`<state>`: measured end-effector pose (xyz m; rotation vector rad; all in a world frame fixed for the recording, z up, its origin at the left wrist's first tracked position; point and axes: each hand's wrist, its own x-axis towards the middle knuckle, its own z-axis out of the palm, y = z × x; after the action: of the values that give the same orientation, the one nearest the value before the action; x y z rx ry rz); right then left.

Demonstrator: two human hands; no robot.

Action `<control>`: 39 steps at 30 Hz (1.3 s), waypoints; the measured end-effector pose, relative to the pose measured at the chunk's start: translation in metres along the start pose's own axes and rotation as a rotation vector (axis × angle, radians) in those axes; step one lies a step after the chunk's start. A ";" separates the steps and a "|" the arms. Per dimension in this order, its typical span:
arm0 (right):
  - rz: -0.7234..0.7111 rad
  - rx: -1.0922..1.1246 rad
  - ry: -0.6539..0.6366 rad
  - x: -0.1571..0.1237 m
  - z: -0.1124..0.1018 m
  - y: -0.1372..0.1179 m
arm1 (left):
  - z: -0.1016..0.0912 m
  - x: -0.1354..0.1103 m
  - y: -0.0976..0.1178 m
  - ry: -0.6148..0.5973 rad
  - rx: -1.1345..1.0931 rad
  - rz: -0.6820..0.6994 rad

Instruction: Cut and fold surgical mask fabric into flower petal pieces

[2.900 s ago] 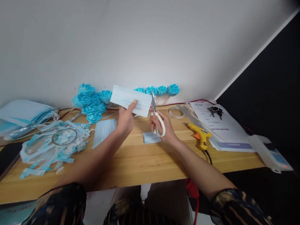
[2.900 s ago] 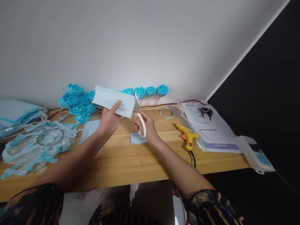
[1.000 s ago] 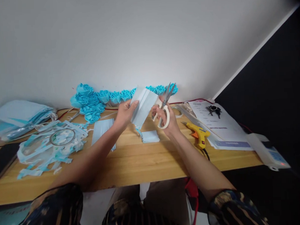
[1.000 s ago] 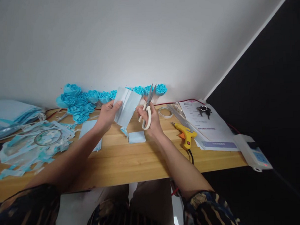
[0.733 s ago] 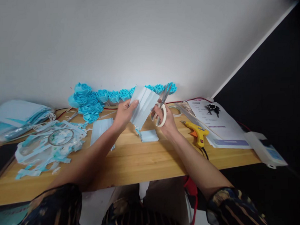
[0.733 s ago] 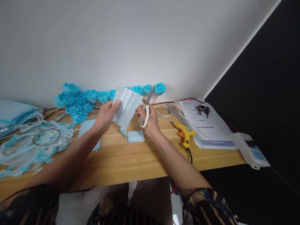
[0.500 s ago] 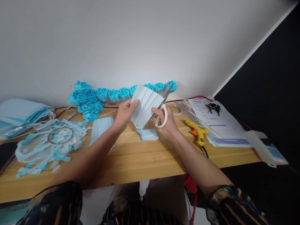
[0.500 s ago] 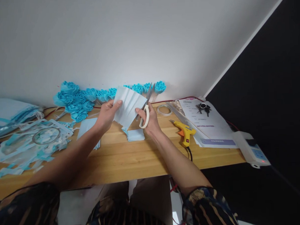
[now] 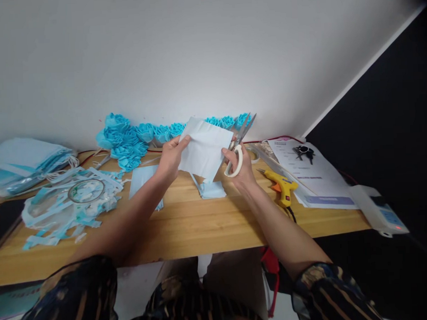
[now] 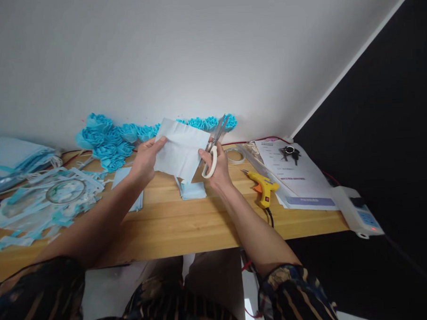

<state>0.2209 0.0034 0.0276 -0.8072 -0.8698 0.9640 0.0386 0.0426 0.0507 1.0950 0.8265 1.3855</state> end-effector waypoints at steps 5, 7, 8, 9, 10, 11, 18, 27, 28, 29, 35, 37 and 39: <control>-0.033 -0.099 -0.019 -0.002 0.000 0.000 | 0.000 0.001 0.004 -0.125 -0.015 -0.006; -0.029 -0.133 -0.029 -0.004 0.000 0.000 | -0.001 0.001 0.006 -0.158 -0.003 0.015; -0.030 -0.142 -0.035 -0.005 0.000 0.001 | -0.001 0.002 0.007 -0.161 0.016 0.032; -0.031 -0.146 -0.041 -0.005 0.000 0.001 | -0.002 0.002 0.008 -0.154 0.042 0.049; -0.032 -0.147 -0.049 -0.006 0.000 0.001 | -0.003 0.002 0.008 -0.142 0.071 0.065; -0.030 -0.144 -0.056 -0.006 0.000 0.002 | -0.004 0.002 0.007 -0.125 0.098 0.077; 0.036 -0.101 -0.100 -0.005 0.001 0.003 | -0.002 0.000 0.005 -0.139 0.176 0.058; -0.010 -0.072 0.008 -0.004 0.000 0.002 | 0.000 -0.001 0.006 -0.064 0.085 0.060; 0.002 -0.063 -0.004 -0.004 0.000 0.002 | 0.000 -0.001 0.006 -0.064 0.077 0.063; 0.014 -0.058 -0.024 -0.004 0.001 0.003 | 0.000 -0.001 0.006 -0.062 0.071 0.071; 0.116 -0.060 -0.189 -0.007 0.002 0.005 | -0.004 0.007 0.003 0.007 0.062 0.166; 0.122 -0.059 -0.224 -0.009 0.002 0.007 | -0.005 0.010 0.002 0.033 0.055 0.186; 0.111 -0.077 -0.230 -0.009 0.001 0.008 | -0.006 0.011 0.001 0.039 0.049 0.184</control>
<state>0.2141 -0.0014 0.0188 -0.8280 -1.0742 1.1424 0.0338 0.0541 0.0515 1.2097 0.8074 1.5505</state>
